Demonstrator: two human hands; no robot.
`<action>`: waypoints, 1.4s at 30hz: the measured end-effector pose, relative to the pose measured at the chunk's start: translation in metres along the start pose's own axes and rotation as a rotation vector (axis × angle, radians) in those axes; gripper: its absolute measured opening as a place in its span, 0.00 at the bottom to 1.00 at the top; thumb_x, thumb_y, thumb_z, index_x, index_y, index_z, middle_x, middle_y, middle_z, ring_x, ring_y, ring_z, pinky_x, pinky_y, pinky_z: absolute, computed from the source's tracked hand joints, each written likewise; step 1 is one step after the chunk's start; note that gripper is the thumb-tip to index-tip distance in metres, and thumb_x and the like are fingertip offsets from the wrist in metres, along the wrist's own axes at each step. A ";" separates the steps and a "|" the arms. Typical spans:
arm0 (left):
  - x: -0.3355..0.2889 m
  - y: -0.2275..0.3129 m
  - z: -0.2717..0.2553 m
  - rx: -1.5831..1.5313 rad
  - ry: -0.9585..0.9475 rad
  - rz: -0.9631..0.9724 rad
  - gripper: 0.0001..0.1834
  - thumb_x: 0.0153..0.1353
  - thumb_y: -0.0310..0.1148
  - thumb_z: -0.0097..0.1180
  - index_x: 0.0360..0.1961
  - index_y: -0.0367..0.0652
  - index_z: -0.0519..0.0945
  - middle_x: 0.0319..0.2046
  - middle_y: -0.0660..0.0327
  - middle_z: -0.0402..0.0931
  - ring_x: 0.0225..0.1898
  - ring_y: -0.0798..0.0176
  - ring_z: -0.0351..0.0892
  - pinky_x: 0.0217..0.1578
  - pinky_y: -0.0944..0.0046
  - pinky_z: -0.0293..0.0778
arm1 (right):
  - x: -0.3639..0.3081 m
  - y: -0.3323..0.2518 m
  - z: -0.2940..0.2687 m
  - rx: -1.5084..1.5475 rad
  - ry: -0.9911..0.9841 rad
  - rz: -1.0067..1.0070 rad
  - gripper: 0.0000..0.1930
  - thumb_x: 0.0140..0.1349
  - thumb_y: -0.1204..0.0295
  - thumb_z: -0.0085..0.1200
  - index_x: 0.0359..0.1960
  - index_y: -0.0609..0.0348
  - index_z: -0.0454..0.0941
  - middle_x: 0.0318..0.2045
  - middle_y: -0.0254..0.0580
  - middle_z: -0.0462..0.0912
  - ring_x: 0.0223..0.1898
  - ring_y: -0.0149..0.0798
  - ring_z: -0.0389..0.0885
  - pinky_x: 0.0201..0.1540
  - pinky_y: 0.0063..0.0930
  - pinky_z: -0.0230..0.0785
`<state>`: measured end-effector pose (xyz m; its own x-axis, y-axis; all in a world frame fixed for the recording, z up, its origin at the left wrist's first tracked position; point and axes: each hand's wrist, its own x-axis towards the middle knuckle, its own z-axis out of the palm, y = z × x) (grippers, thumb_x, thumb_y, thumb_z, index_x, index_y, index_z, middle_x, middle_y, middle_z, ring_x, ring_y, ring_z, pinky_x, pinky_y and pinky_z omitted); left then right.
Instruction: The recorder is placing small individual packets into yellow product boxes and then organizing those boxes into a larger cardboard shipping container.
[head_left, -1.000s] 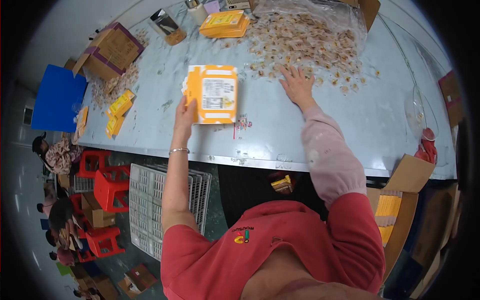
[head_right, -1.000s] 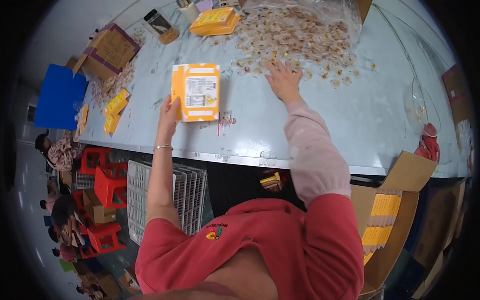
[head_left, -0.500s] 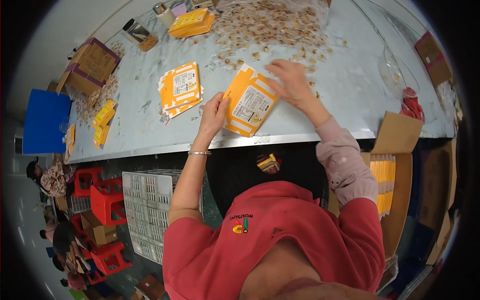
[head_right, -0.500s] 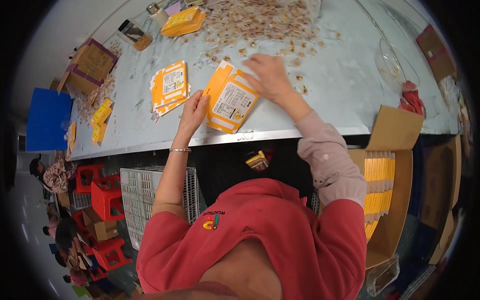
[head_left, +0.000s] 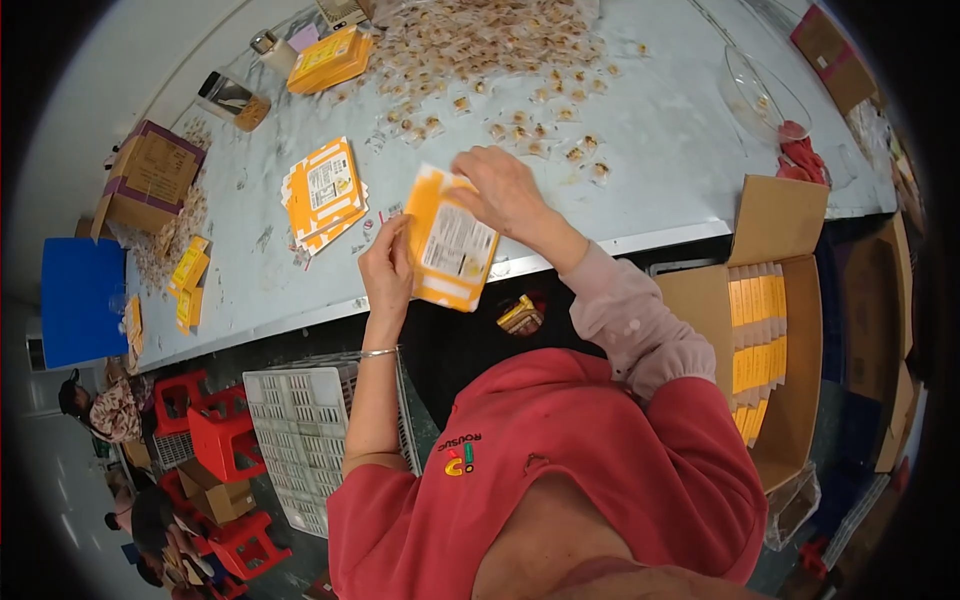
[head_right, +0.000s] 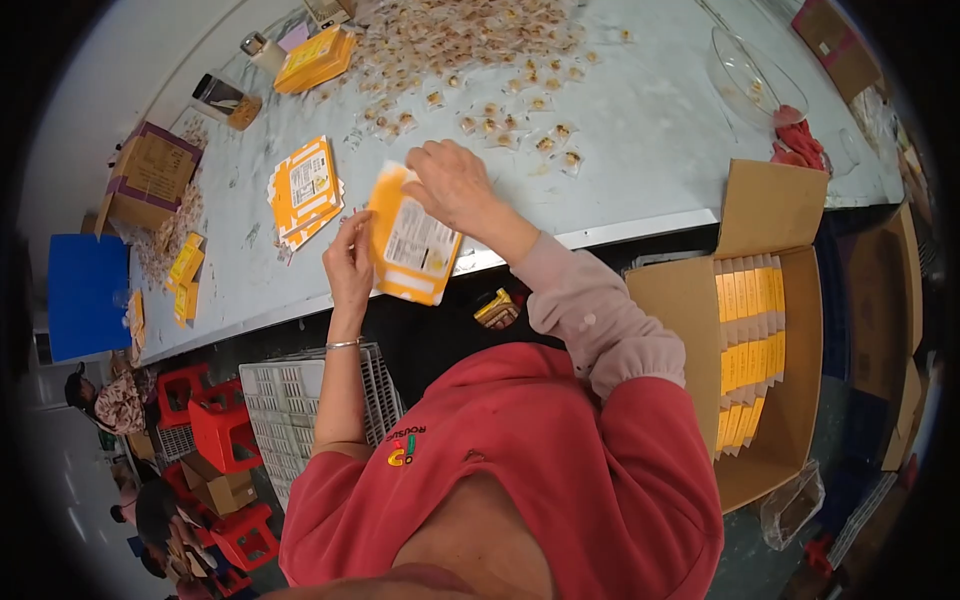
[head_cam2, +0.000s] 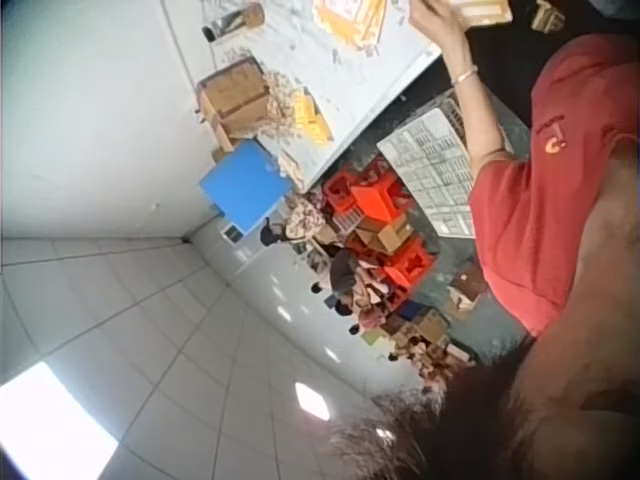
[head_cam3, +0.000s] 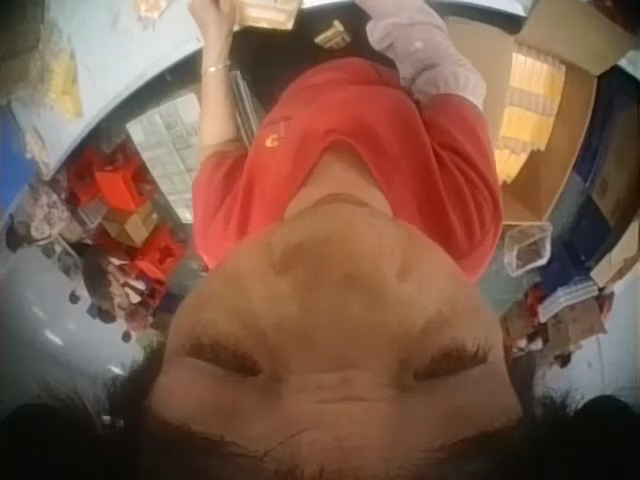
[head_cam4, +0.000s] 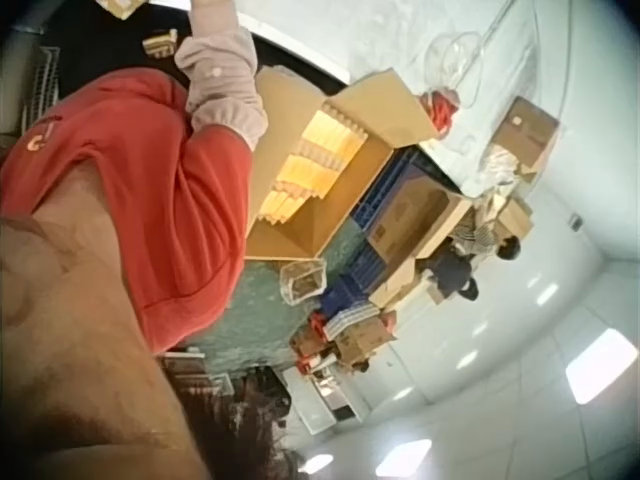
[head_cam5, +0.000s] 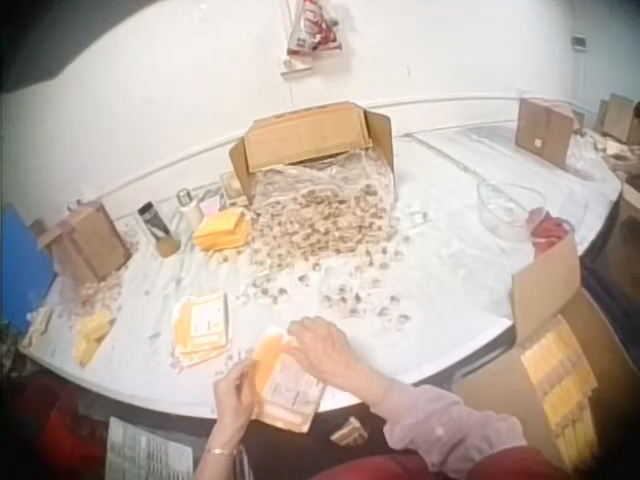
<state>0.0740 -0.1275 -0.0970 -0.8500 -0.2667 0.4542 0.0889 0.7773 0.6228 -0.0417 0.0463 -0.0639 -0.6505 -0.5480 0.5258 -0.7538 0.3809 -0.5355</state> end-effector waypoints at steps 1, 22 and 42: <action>0.004 0.008 -0.001 -0.167 0.044 0.001 0.13 0.60 0.24 0.48 0.46 0.41 0.74 0.21 0.52 0.75 0.21 0.60 0.76 0.25 0.66 0.68 | -0.002 0.007 0.004 -0.004 0.003 0.007 0.11 0.51 0.69 0.57 0.35 0.58 0.74 0.29 0.41 0.74 0.34 0.46 0.74 0.39 0.34 0.68; 0.018 0.026 -0.013 0.083 -0.049 0.174 0.12 0.57 0.32 0.54 0.41 0.37 0.77 0.26 0.50 0.78 0.27 0.54 0.79 0.28 0.62 0.72 | 0.007 0.013 -0.003 0.554 -0.117 0.341 0.12 0.60 0.66 0.50 0.24 0.62 0.73 0.19 0.43 0.73 0.21 0.34 0.69 0.27 0.27 0.63; 0.026 0.052 0.003 -1.098 -0.175 -0.389 0.23 0.69 0.41 0.40 0.61 0.42 0.61 0.52 0.60 0.68 0.53 0.69 0.65 0.54 0.68 0.62 | -0.028 -0.028 -0.054 0.305 0.058 0.266 0.24 0.60 0.76 0.50 0.59 0.64 0.64 0.40 0.49 0.73 0.39 0.45 0.73 0.43 0.26 0.65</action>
<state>0.0556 -0.0926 -0.0549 -0.9707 -0.2294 0.0720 0.1344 -0.2697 0.9535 -0.0070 0.0915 -0.0276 -0.8301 -0.4135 0.3741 -0.5015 0.2603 -0.8251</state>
